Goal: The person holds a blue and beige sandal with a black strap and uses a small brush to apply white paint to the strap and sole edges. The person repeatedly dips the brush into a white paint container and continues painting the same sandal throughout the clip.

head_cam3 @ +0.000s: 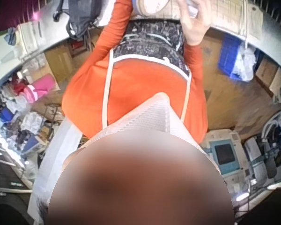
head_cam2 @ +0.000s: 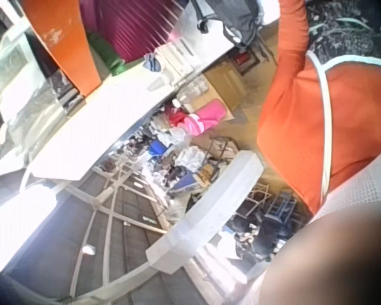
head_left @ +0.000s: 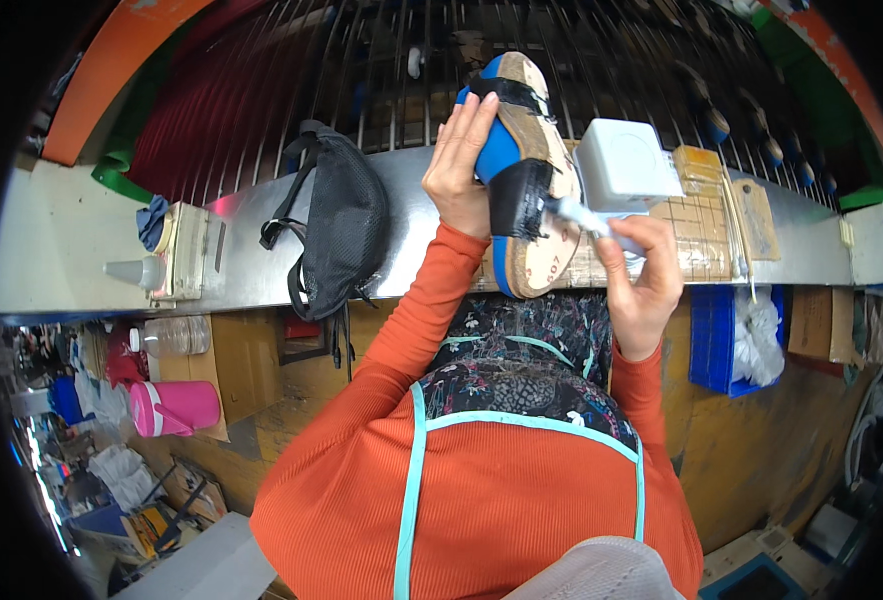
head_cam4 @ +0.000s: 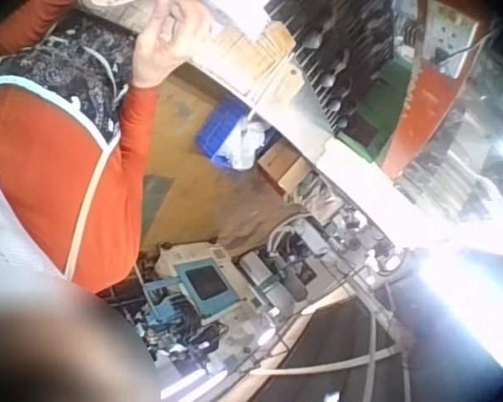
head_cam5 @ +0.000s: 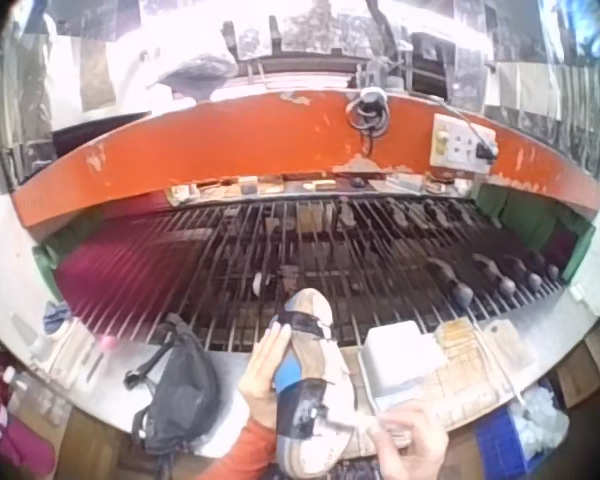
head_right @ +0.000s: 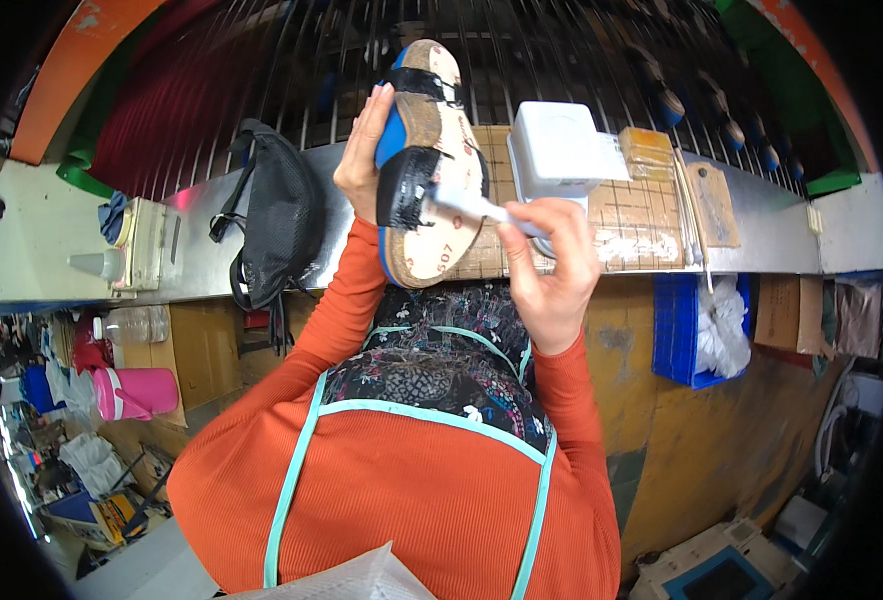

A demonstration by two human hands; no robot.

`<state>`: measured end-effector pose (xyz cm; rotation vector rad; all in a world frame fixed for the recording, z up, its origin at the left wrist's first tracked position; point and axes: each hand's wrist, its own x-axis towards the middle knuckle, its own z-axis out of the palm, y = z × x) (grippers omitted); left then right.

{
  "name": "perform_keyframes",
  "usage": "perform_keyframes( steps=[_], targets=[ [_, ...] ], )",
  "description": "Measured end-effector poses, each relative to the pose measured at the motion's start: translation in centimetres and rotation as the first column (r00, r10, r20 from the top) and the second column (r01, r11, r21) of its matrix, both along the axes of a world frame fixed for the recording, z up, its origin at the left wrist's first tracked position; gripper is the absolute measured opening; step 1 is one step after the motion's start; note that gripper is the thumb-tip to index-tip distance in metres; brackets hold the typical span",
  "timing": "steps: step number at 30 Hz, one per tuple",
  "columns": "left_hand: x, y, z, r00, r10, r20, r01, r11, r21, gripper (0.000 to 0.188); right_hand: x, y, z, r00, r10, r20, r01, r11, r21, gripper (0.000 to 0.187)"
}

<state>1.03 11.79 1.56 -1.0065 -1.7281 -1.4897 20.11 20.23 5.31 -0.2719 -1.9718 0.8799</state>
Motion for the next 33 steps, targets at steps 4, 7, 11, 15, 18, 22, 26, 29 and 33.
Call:
perform_keyframes(
  steps=[4, 7, 11, 15, 18, 22, 26, 29, 33],
  targets=[
    [-0.2, -0.8, -0.6, 0.994, -0.063, 0.086, 0.063, 0.998, 0.001, 0.051, 2.8, 0.4, -1.4, 0.991, 0.111, 0.080, -0.107, 0.992, -0.060, 0.019],
    [-0.8, -1.7, -1.0, 0.988, -0.155, -0.002, 0.155, 0.987, -0.038, 0.061, 5.1, 3.3, -2.9, 0.989, -0.044, 0.140, 0.072, 0.976, -0.205, 0.016],
    [0.7, -1.8, -2.0, 0.997, -0.036, 0.075, 0.042, 0.996, -0.084, 0.061, 7.4, 6.8, -5.6, 0.824, -0.406, 0.395, 0.338, 0.912, 0.232, 0.010],
    [1.3, -1.3, -2.7, 0.987, -0.055, 0.148, 0.078, 0.985, -0.151, 0.057, 7.4, 7.8, -7.8, 0.726, -0.563, 0.394, 0.351, 0.797, 0.492, 0.010],
    [1.7, -1.0, -3.1, 0.982, -0.068, 0.176, 0.098, 0.981, -0.168, 0.058, 6.9, 7.8, -8.1, 0.718, -0.588, 0.372, 0.321, 0.755, 0.572, 0.012],
    [1.9, -0.8, -3.5, 0.980, -0.053, 0.192, 0.090, 0.977, -0.194, 0.058, 6.6, 7.6, -7.5, 0.674, -0.593, 0.441, 0.281, 0.758, 0.589, 0.011],
    [1.8, -0.7, -3.9, 0.984, -0.019, 0.176, 0.063, 0.967, -0.247, 0.058, 6.9, 7.5, -5.7, 0.711, -0.287, 0.642, 0.315, 0.946, 0.073, 0.011],
    [1.6, -0.6, -3.8, 0.984, -0.009, 0.177, 0.057, 0.963, -0.265, 0.058, 6.5, 6.3, -3.9, 0.864, 0.014, 0.503, 0.156, 0.943, -0.294, 0.012],
    [1.4, -0.7, -3.5, 0.984, 0.015, 0.176, 0.035, 0.960, -0.276, 0.058, 6.3, 1.8, -1.5, 0.960, 0.089, 0.266, 0.012, 0.934, -0.356, 0.016]
  ],
)
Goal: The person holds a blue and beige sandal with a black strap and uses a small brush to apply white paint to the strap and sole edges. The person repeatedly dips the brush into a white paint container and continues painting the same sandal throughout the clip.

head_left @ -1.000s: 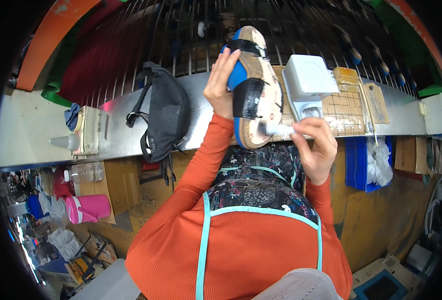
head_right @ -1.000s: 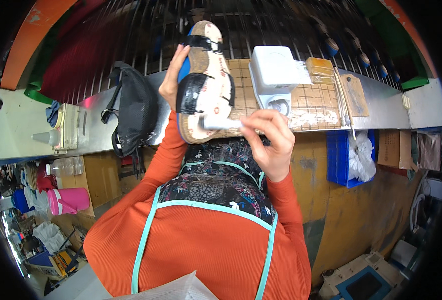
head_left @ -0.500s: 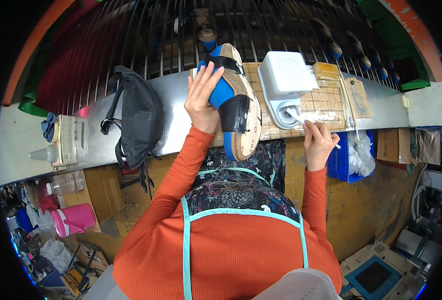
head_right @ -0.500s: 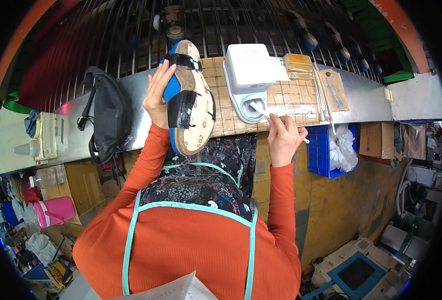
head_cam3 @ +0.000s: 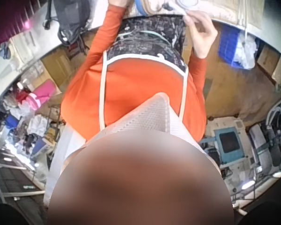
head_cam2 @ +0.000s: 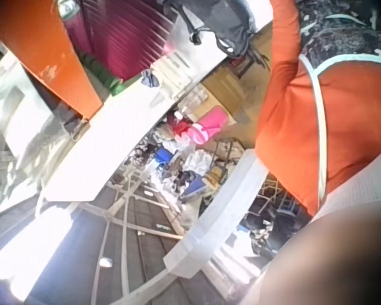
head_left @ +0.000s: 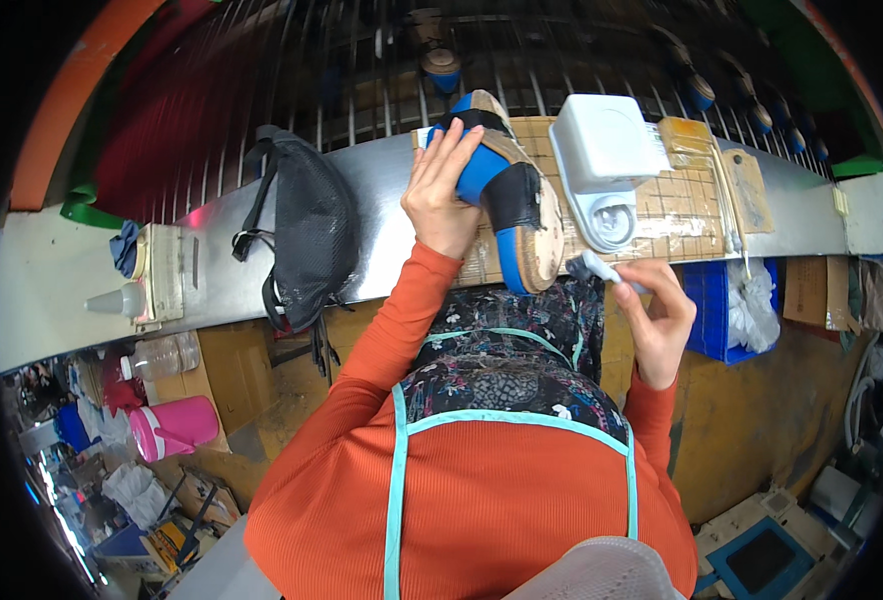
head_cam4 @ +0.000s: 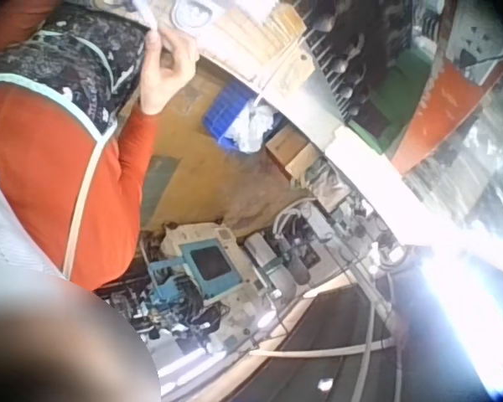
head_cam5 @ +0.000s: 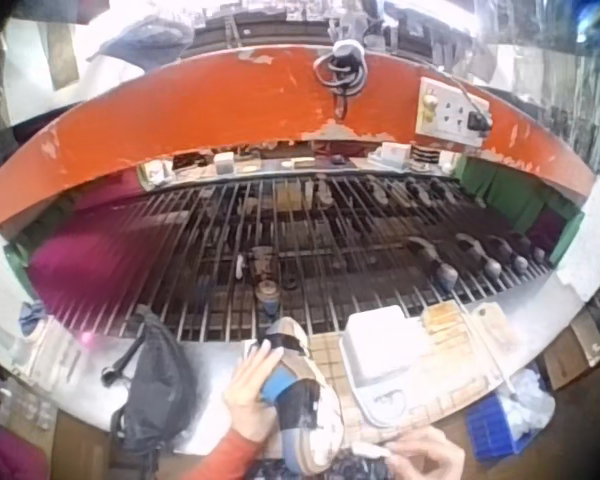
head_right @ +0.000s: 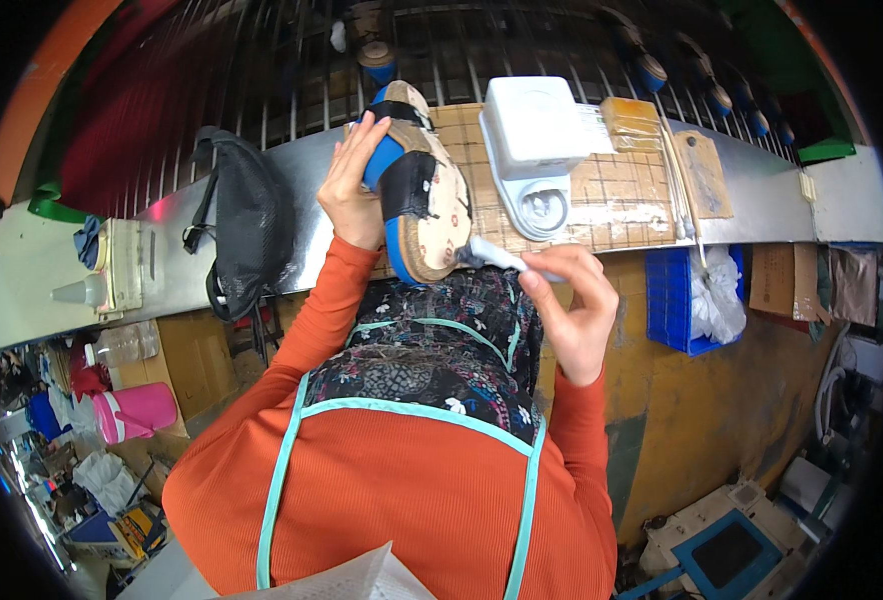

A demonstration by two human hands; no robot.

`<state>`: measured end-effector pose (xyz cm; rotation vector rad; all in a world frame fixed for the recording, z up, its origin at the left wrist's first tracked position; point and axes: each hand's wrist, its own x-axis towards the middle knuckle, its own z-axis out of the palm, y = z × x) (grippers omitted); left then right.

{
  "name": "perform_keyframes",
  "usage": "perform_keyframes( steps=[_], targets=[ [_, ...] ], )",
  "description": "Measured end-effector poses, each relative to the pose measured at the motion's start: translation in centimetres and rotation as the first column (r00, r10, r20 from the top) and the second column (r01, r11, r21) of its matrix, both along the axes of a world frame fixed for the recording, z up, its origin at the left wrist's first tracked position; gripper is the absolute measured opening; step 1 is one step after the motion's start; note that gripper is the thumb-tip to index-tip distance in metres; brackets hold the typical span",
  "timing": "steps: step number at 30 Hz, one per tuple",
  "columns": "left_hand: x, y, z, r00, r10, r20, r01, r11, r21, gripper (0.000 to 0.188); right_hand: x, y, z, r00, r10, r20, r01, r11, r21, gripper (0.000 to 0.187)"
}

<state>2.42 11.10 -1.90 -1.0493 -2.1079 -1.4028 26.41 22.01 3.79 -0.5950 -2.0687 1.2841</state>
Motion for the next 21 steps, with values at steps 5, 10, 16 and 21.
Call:
perform_keyframes(
  steps=[5, 10, 16, 21],
  targets=[
    [-0.3, -0.5, 0.3, 0.999, 0.031, -0.038, -0.032, 1.000, -0.002, 0.064, -1.4, -2.5, 0.7, 0.989, 0.021, -0.146, -0.040, 0.991, -0.124, 0.020],
    [-0.6, -1.0, 0.3, 0.994, 0.071, -0.084, -0.072, 0.997, -0.007, 0.064, -2.2, -3.2, 0.7, 0.992, 0.007, -0.123, -0.014, 0.999, -0.051, 0.022],
    [-0.7, -1.5, 0.4, 0.980, 0.117, -0.160, -0.123, 0.992, -0.025, 0.064, -3.2, -3.5, 0.7, 0.991, -0.041, -0.128, 0.047, 0.998, 0.038, 0.022],
    [-1.1, -1.7, 0.5, 0.968, 0.147, -0.203, -0.156, 0.987, -0.030, 0.065, -3.8, -3.5, 0.6, 0.988, -0.106, -0.111, 0.126, 0.973, 0.193, 0.023]
  ],
)
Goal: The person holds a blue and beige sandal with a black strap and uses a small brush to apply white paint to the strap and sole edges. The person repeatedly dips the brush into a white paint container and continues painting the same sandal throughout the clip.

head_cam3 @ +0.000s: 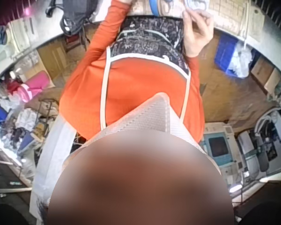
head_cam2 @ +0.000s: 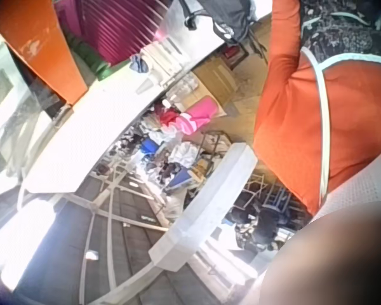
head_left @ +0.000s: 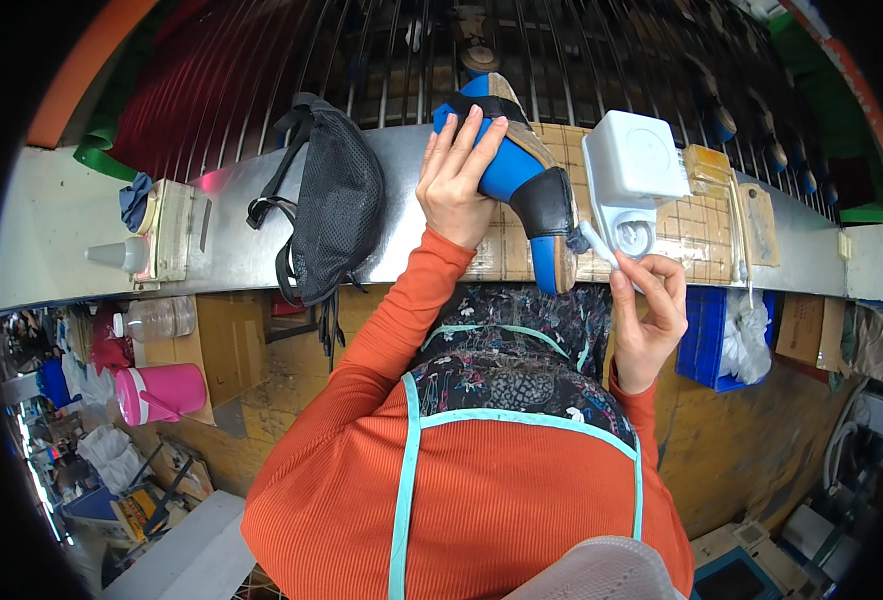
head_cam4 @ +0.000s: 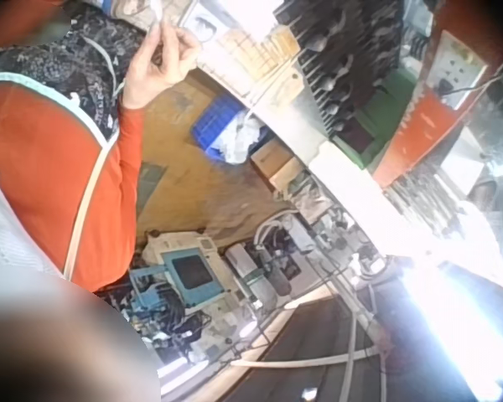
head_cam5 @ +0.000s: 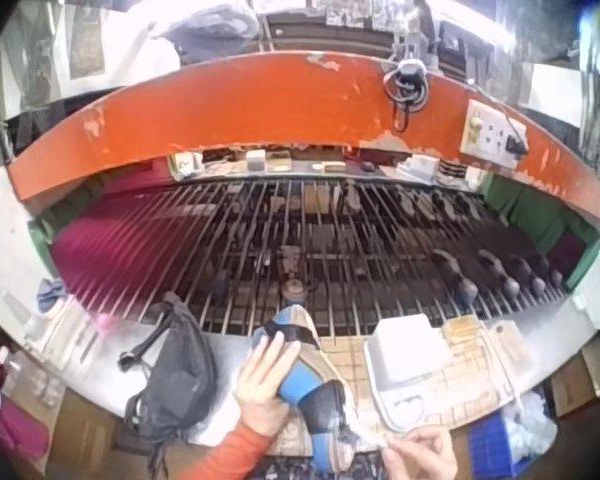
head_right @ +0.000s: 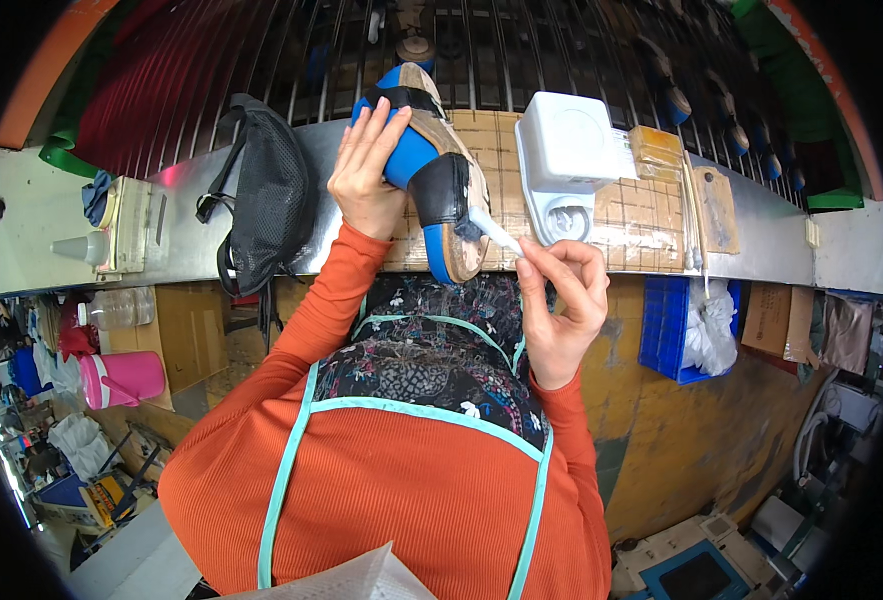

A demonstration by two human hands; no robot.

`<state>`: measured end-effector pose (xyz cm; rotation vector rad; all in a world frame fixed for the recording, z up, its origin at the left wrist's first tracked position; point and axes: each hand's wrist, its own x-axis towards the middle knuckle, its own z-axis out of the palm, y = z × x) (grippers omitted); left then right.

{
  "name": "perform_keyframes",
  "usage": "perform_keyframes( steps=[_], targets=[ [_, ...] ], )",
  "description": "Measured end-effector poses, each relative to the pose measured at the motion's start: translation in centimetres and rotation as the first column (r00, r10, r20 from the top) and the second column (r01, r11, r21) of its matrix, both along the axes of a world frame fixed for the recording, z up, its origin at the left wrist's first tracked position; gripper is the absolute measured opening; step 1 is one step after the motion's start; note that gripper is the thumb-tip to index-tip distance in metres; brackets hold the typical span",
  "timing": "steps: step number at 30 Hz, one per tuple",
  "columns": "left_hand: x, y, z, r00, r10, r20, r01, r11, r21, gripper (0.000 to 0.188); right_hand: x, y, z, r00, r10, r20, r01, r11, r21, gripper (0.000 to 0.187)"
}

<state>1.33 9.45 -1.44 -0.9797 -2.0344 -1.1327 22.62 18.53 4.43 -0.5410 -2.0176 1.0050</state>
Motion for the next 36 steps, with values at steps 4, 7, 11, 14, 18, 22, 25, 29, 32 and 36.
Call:
perform_keyframes(
  steps=[4, 7, 11, 14, 18, 22, 25, 29, 32, 36],
  targets=[
    [-0.2, -0.1, 0.1, 1.000, 0.014, -0.020, -0.014, 1.000, 0.011, 0.065, -0.2, -0.1, 0.1, 0.998, -0.063, 0.020, 0.059, 0.987, 0.151, 0.023],
    [-0.3, 0.0, 0.2, 0.999, 0.023, -0.025, -0.022, 1.000, 0.021, 0.065, -0.5, -0.2, 0.1, 0.995, -0.103, -0.008, 0.102, 0.972, 0.212, 0.023],
    [-0.5, 0.1, 0.5, 1.000, 0.015, -0.014, -0.014, 0.999, 0.044, 0.065, -0.8, -0.2, -0.1, 0.994, -0.073, -0.076, 0.086, 0.980, 0.178, 0.023],
    [-0.6, 0.1, 0.9, 1.000, -0.005, 0.018, 0.004, 0.999, 0.051, 0.066, -0.8, 0.1, -0.1, 0.992, 0.047, -0.116, -0.043, 0.998, 0.038, 0.022],
    [-0.4, 0.3, 1.6, 0.997, -0.039, 0.069, 0.036, 0.998, 0.045, 0.067, -0.8, 0.4, 0.1, 0.985, 0.088, -0.146, -0.084, 0.996, 0.036, 0.022],
    [0.0, 0.5, 2.2, 0.991, -0.066, 0.119, 0.062, 0.998, 0.032, 0.065, -1.0, 0.8, 0.5, 0.978, 0.103, -0.181, -0.089, 0.993, 0.083, 0.024],
    [0.4, 0.6, 2.7, 0.982, -0.090, 0.165, 0.090, 0.996, 0.006, 0.064, -1.1, 1.2, 1.0, 0.972, 0.120, -0.200, -0.094, 0.986, 0.136, 0.025],
    [0.9, 0.5, 3.2, 0.974, -0.099, 0.206, 0.113, 0.992, -0.059, 0.061, -1.5, 2.1, 2.1, 0.964, 0.165, -0.208, -0.119, 0.968, 0.221, 0.026],
    [1.3, 0.6, 3.5, 0.955, -0.154, 0.254, 0.171, 0.984, -0.045, 0.065, -1.7, 2.8, 3.2, 0.952, 0.222, -0.209, -0.161, 0.947, 0.277, 0.026],
    [1.1, 0.2, 4.1, 0.879, -0.269, 0.394, 0.307, 0.951, -0.035, 0.065, -2.2, 3.8, 4.6, 0.940, 0.289, -0.180, -0.217, 0.916, 0.337, 0.026]
  ],
)
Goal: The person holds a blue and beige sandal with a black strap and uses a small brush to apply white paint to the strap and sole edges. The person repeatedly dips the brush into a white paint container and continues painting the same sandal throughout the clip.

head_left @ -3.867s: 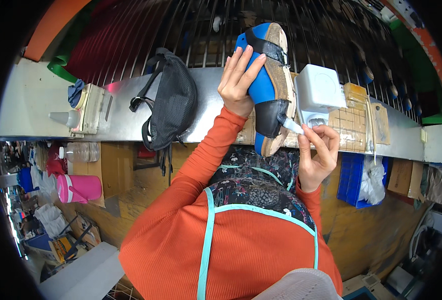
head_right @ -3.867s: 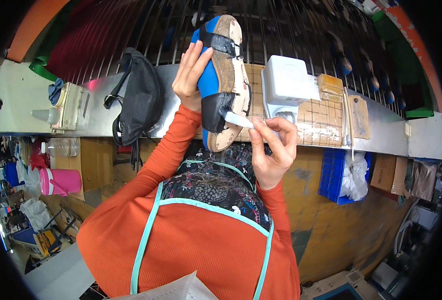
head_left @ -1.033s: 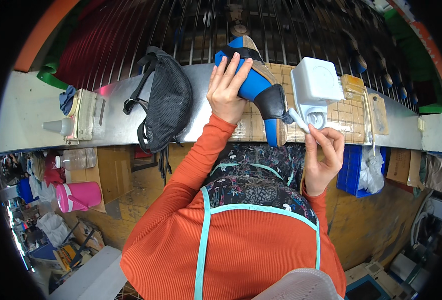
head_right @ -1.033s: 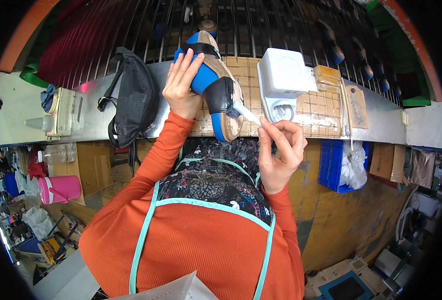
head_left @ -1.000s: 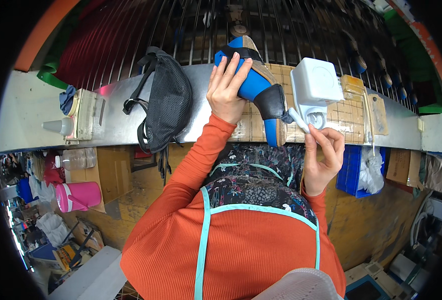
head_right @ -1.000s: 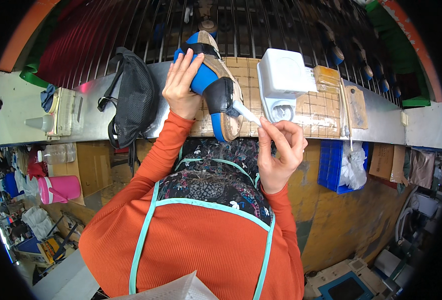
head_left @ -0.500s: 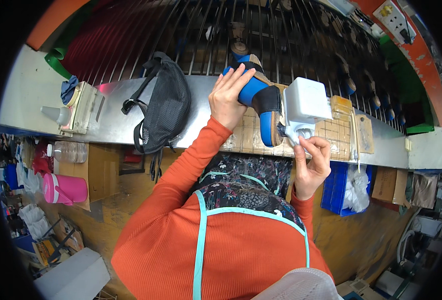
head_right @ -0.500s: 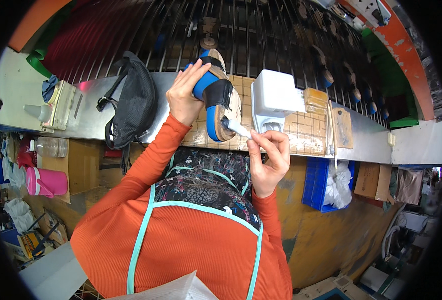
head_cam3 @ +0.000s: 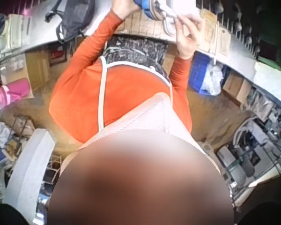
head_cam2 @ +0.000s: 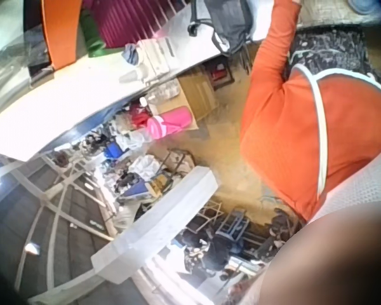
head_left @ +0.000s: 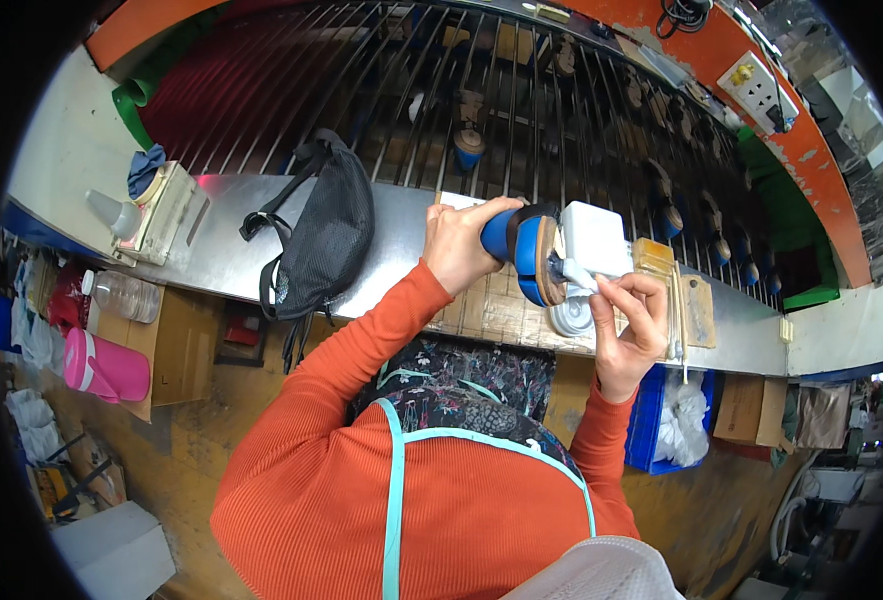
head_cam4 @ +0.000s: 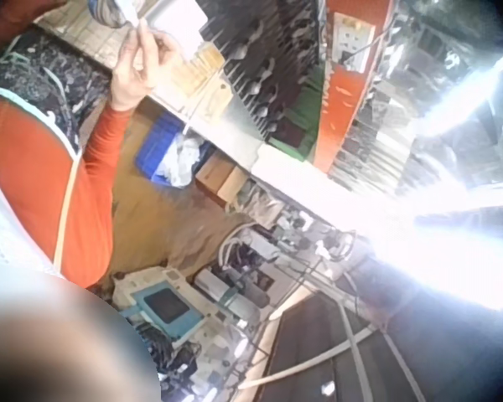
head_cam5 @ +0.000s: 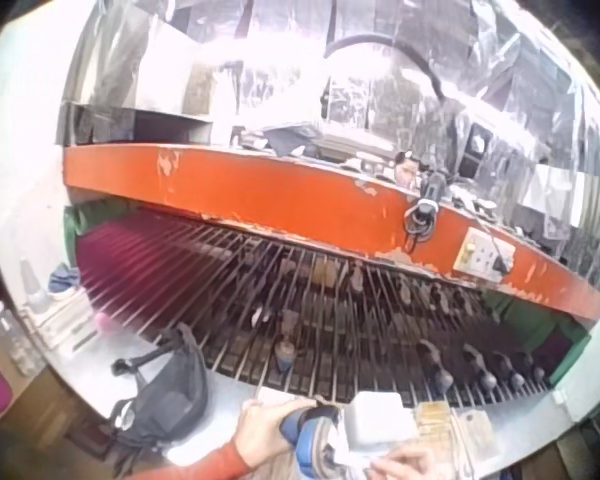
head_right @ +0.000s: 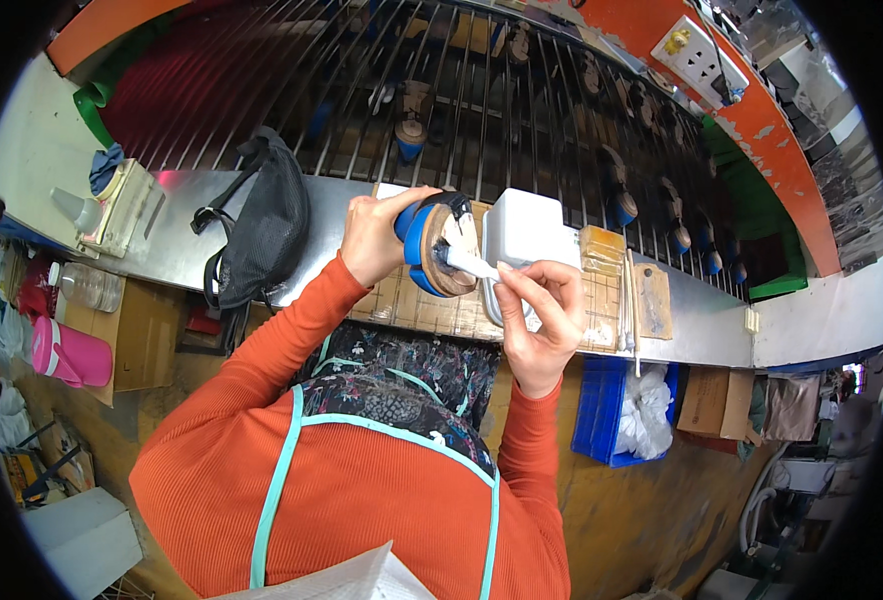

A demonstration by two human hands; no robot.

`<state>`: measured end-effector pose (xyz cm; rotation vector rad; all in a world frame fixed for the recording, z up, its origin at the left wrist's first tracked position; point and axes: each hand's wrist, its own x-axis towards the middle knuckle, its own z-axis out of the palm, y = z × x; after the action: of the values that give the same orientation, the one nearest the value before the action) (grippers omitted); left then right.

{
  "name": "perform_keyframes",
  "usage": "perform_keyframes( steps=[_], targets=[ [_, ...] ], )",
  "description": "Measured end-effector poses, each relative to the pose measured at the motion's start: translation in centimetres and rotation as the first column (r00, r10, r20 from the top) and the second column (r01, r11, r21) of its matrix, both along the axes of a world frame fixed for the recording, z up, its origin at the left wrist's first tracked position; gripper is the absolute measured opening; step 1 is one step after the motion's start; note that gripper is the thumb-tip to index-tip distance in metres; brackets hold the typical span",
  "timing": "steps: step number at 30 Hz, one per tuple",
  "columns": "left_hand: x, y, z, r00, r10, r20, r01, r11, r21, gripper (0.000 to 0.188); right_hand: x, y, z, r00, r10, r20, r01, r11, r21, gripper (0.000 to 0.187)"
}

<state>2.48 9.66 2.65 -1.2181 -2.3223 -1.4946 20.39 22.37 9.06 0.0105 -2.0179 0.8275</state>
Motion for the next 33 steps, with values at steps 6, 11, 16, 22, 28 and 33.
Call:
perform_keyframes(
  steps=[6, 11, 16, 22, 28, 33],
  targets=[
    [0.5, -0.9, 1.4, 0.982, -0.116, 0.146, 0.127, 0.990, -0.066, 0.071, -0.7, 1.2, 1.6, 0.997, 0.076, 0.029, -0.078, 0.995, 0.065, 0.026],
    [0.8, -1.6, 2.4, 0.926, -0.220, 0.306, 0.291, 0.934, -0.208, 0.072, -1.0, 1.5, 1.9, 0.995, 0.084, 0.050, -0.088, 0.991, 0.097, 0.026],
    [1.0, -1.5, 1.4, 0.810, -0.357, 0.464, 0.457, 0.882, -0.119, 0.068, -1.1, 2.1, 1.8, 0.993, 0.096, 0.069, -0.103, 0.988, 0.117, 0.028],
    [1.6, -1.1, -0.5, 0.632, -0.438, 0.639, 0.598, 0.800, -0.044, 0.064, -1.1, 2.5, 1.1, 0.988, 0.107, 0.114, -0.117, 0.989, 0.087, 0.027],
    [2.3, -1.2, -2.1, 0.394, -0.502, 0.770, 0.684, 0.720, 0.119, 0.071, -1.1, 2.8, -0.3, 0.980, 0.126, 0.152, -0.134, 0.990, 0.042, 0.026],
    [2.6, -1.1, -2.7, 0.274, -0.507, 0.817, 0.728, 0.665, 0.168, 0.076, -1.0, 3.1, -1.6, 0.979, 0.132, 0.156, -0.136, 0.991, 0.014, 0.026]
  ],
)
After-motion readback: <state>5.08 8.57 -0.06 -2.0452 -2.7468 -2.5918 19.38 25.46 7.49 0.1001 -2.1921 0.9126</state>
